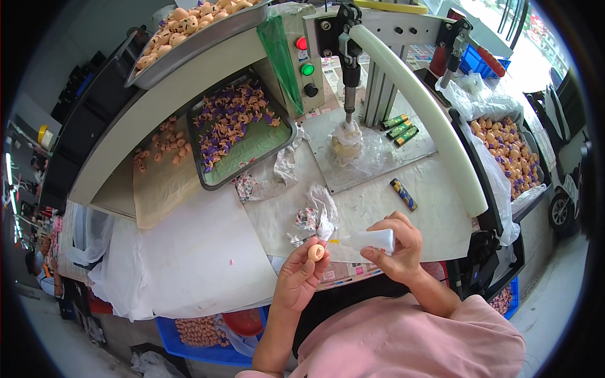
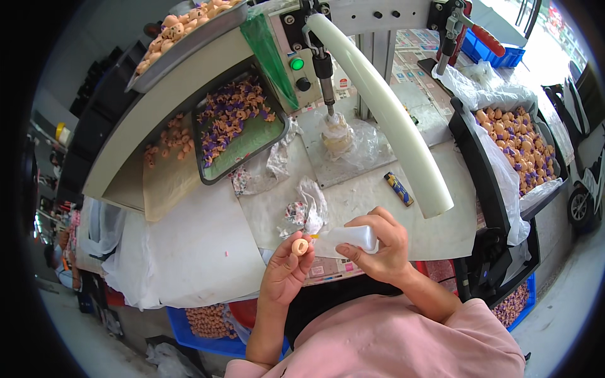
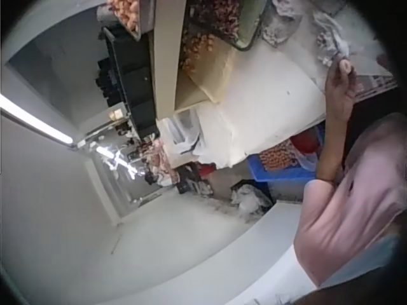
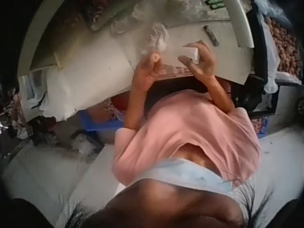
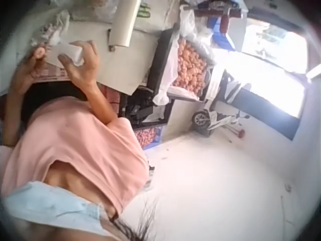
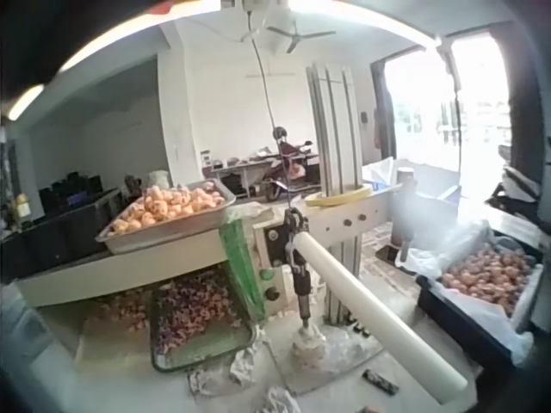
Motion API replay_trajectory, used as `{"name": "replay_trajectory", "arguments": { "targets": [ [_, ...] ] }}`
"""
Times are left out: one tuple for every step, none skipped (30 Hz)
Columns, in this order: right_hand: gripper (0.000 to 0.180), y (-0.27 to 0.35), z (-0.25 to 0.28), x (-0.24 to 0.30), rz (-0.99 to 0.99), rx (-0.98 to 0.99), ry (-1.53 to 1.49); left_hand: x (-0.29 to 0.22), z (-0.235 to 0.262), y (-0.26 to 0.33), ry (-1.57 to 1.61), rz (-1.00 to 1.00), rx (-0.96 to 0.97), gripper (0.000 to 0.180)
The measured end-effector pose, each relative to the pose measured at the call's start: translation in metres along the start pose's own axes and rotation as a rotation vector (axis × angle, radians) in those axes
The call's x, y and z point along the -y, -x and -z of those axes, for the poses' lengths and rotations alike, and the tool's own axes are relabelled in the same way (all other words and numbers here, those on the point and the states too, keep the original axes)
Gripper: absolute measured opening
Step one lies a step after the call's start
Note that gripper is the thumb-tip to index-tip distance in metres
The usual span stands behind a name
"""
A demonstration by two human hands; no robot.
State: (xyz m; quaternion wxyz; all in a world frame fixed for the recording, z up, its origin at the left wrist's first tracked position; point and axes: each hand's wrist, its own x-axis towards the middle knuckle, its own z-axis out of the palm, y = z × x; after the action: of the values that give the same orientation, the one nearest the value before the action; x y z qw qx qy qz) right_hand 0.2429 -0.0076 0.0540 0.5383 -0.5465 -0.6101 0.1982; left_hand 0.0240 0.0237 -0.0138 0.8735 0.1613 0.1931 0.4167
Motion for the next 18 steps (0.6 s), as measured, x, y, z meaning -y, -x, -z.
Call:
{"name": "replay_trajectory", "arguments": {
  "targets": [
    [0.031, -0.001, -0.002, -0.002, -0.037, -0.013, -0.022, -0.003, -0.001, 0.002, 0.006, 0.010, -0.015, 0.045],
    [0.031, -0.001, -0.005, -0.005, -0.032, -0.012, -0.022, -0.006, -0.002, 0.005, 0.012, 0.019, -0.030, 0.045],
    [0.031, -0.002, -0.009, -0.010, -0.123, 0.029, -0.007, -0.008, -0.001, 0.007, 0.012, 0.019, -0.022, 0.045],
    [0.032, -0.003, -0.014, -0.015, -0.212, 0.072, 0.004, -0.010, 0.001, 0.011, 0.027, 0.018, -0.012, 0.044],
    [0.032, -0.004, -0.019, -0.021, -0.206, 0.072, 0.004, -0.013, 0.003, 0.014, 0.043, 0.017, -0.002, 0.044],
    [0.032, -0.005, -0.026, -0.027, -0.168, 0.077, 0.059, -0.017, 0.002, 0.016, 0.042, 0.014, 0.003, 0.044],
    [0.032, -0.007, -0.030, -0.028, -0.130, 0.083, 0.113, -0.021, 0.000, 0.019, 0.052, 0.002, 0.011, 0.044],
    [0.032, -0.008, -0.030, -0.024, -0.264, 0.170, 0.160, -0.026, -0.001, 0.022, 0.062, -0.011, 0.019, 0.043],
    [0.032, -0.011, -0.032, -0.022, -0.255, 0.177, 0.159, -0.031, 0.001, 0.027, 0.064, -0.021, 0.019, 0.043],
    [0.032, -0.015, -0.032, -0.020, -0.209, 0.232, 0.273, -0.037, 0.004, 0.032, 0.066, -0.048, 0.017, 0.043],
    [0.032, -0.018, -0.034, -0.017, -0.162, 0.286, 0.388, -0.043, 0.006, 0.036, 0.070, -0.074, 0.015, 0.043],
    [0.032, -0.023, -0.036, -0.011, -0.153, 0.289, 0.390, -0.048, 0.006, 0.040, 0.086, -0.098, 0.005, 0.043],
    [0.032, -0.029, -0.039, -0.002, -0.024, 0.257, 0.447, -0.053, 0.009, 0.043, 0.089, -0.107, 0.008, 0.043],
    [0.032, -0.035, -0.044, 0.004, 0.106, 0.225, 0.502, -0.058, 0.013, 0.047, 0.097, -0.119, -0.019, 0.042],
    [0.032, -0.045, -0.049, 0.007, 0.114, 0.225, 0.504, -0.062, 0.014, 0.051, 0.104, -0.127, -0.043, 0.041],
    [0.033, -0.057, -0.056, 0.009, 0.169, 0.278, 0.483, -0.063, 0.015, 0.054, 0.106, -0.132, -0.040, 0.041],
    [0.033, -0.071, -0.065, 0.010, 0.225, 0.332, 0.459, -0.065, 0.016, 0.057, 0.127, -0.139, -0.024, 0.040],
    [0.033, -0.089, -0.076, 0.008, 0.249, 0.337, 0.452, -0.067, 0.016, 0.060, 0.148, -0.144, -0.006, 0.040]
  ]
}}
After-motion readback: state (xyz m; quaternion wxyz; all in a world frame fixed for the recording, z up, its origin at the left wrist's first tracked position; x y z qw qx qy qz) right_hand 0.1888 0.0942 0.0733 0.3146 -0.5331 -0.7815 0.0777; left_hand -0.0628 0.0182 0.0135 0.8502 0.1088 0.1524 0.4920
